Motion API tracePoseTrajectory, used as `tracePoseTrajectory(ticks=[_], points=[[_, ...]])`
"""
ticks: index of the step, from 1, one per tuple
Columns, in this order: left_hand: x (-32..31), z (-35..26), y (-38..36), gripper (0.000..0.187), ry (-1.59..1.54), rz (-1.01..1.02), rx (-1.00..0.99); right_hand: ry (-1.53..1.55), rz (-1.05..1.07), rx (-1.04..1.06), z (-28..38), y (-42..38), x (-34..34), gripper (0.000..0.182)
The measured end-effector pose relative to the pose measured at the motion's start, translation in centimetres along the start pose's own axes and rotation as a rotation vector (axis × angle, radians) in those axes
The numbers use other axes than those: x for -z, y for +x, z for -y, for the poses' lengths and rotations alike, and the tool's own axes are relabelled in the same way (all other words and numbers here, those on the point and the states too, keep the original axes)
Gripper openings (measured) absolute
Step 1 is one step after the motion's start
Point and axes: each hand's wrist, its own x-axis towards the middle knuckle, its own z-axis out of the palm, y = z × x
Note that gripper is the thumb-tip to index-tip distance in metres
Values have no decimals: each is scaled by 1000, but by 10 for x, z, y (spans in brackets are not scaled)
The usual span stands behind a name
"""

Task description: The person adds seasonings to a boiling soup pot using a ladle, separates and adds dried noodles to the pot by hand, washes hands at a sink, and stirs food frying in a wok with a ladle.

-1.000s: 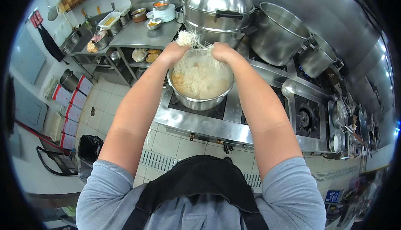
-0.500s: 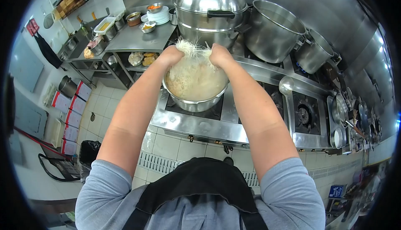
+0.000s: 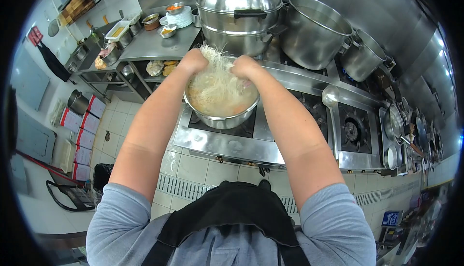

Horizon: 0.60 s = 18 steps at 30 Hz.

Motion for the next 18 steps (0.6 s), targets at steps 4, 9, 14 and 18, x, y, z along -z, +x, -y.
tracePoseTrajectory(ticks=[4, 9, 14, 18], points=[[7, 0, -3, 30, 105, 92, -74, -119, 135, 73, 16, -23, 14, 37], [50, -17, -14, 24, -175, -263, -245, -215, -277, 369, 42, -37, 60, 31], [60, -36, -56, 25, -433, -468, -282, 314, -431, 483, 50, -66, 72, 30], [-10, 8, -55, 23, 161, -168, -406, -304, -367, 746, -17, -21, -4, 28]])
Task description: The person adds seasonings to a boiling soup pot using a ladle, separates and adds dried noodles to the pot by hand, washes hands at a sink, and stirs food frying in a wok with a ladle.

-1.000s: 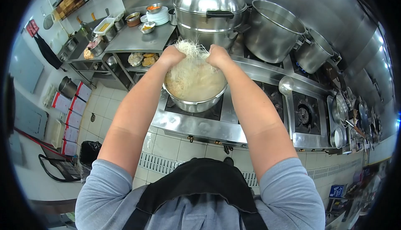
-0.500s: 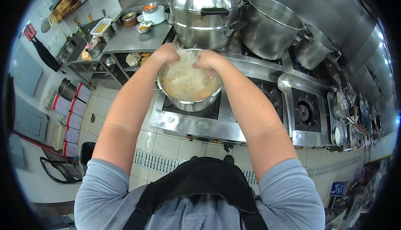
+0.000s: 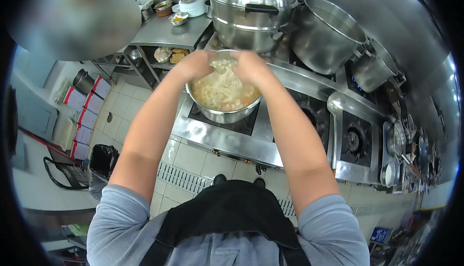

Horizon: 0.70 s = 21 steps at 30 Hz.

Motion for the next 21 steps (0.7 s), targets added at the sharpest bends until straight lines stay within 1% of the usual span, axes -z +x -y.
tracePoseTrajectory(ticks=[1, 3, 4, 5, 6, 7, 8, 9, 10, 11, 12, 13, 14, 16, 17, 18, 19, 20, 21], points=[[9, -2, -8, 23, 10, -15, 10, 2, -6, 20, 2, -4, 9, 28], [36, -16, -32, 22, -518, -329, 202, 510, -67, -353, 13, -30, 40, 34], [48, -22, -47, 26, -519, -447, 245, 595, -130, -318, 7, -45, 53, 31], [38, -6, -58, 22, -649, -595, 213, 647, -154, -318, -3, -66, 63, 29], [47, -13, -80, 20, -604, -641, 260, 577, -129, -309, -19, -91, 73, 26], [46, -5, -103, 20, -553, -596, 398, 454, -93, -370, -20, -118, 90, 25], [40, 5, -128, 20, -550, -610, 400, 386, 13, -387, -39, -148, 100, 23], [47, -9, -156, 18, -686, -585, 550, 554, 109, -507, -52, -179, 109, 21], [47, -12, -184, 18, -778, -618, 575, 706, 207, -595, -66, -207, 121, 19], [46, -16, -211, 19, -869, -653, 601, 821, 252, -695, -82, -233, 128, 18], [48, -31, -235, 17, -911, -686, 657, 834, 268, -723, -84, -251, 135, 19], [42, -36, -261, 16, -1043, -723, 657, 846, 287, -745, -86, -261, 145, 20], [34, -39, -286, 16, -1172, -766, 653, 852, 318, -718, -88, -263, 149, 20], [8, -50, -329, 18, -1627, -890, 458, 1111, 414, -566, -88, -262, 149, 21], [-12, -55, -345, 19, -1524, -980, 646, 1180, 497, -478, -91, -258, 139, 23], [-33, -72, -348, 20, -1162, -946, 996, 1208, 602, -423, -86, -251, 128, 23], [-63, -73, -369, 27, -811, -733, 1231, 1192, 692, -395, -79, -246, 113, 24], [-89, -84, -385, 31, -744, -668, 1279, 1177, 786, -368, -68, -245, 96, 25], [-98, -111, -391, 31, -917, -767, 1306, 1157, 894, -321, -58, -244, 80, 26]])
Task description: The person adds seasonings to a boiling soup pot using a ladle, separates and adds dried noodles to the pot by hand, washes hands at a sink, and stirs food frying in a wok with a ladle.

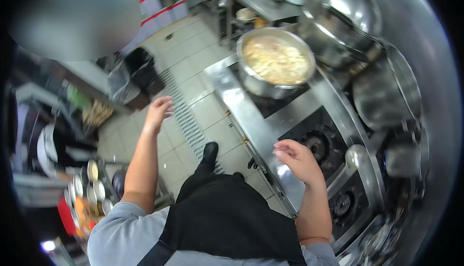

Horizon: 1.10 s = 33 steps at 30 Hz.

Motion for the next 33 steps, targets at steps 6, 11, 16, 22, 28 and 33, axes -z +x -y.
tracePoseTrajectory(ticks=[6, 11, 16, 22, 28, 33], points=[[28, 120, -130, 34, -268, -310, 235, -101, 431, -106, -11, 55, -98, 25], [31, 271, -226, 33, -361, -542, 449, -256, 676, -264, -47, 80, -177, 24], [22, 426, -331, 27, -204, -695, 786, -437, 683, -488, -137, 90, -238, 26], [59, 608, -447, 24, 515, -310, 1197, -474, 706, -675, -320, 69, -335, 27], [86, 710, -453, 44, 530, -144, 1196, -419, 825, -699, -451, 13, -405, 28], [39, 753, -434, 52, 642, -786, 1331, -512, 883, -682, -498, -5, -376, 29]])
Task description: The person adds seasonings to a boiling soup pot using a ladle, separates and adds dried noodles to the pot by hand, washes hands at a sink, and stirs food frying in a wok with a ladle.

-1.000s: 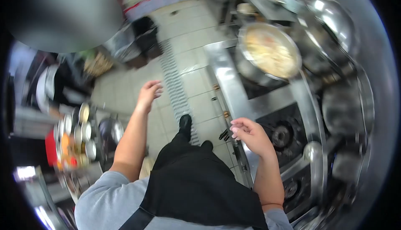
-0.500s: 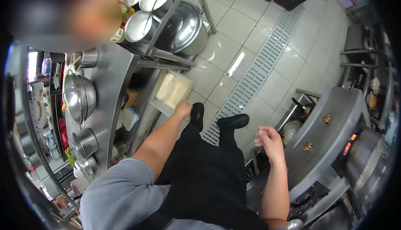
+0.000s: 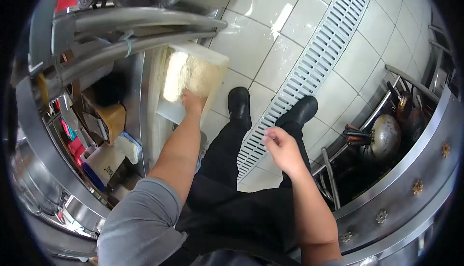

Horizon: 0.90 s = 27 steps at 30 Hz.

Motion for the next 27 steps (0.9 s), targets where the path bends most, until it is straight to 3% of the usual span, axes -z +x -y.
tracePoseTrajectory(ticks=[2, 8, 10, 12, 13, 15, 19, 21, 24, 25, 27], points=[[20, 8, -2, 56, -170, 64, 54, 27, -40, -87, -7, -3, 8, 24], [64, 22, -4, 48, -442, 233, -125, -66, -87, -116, 9, 8, 18, 26], [88, -1, -16, 54, -42, 292, -649, -28, -65, -108, 14, 15, 10, 26], [86, -25, -6, 59, 32, 143, -971, -74, -67, -2, 13, 23, -2, 26], [81, -38, 5, 59, 26, 153, -973, -133, -61, 6, 7, 27, -5, 28], [64, -63, 37, 57, 111, 14, -1169, -199, -49, 15, 6, 30, -14, 28], [50, -64, 52, 51, 174, -126, -1260, -305, -24, 59, -6, 32, -21, 29], [76, -71, 39, 47, 421, 398, -1037, -318, -19, 68, -8, 27, -22, 29], [94, -59, 29, 45, 548, 496, -992, -312, -40, 73, -6, 27, -18, 30], [93, -52, 27, 45, 552, 492, -996, -283, -36, 56, -8, 29, -15, 30], [86, -38, 25, 51, 387, 92, -1202, -249, -34, 39, -11, 30, -12, 31]])
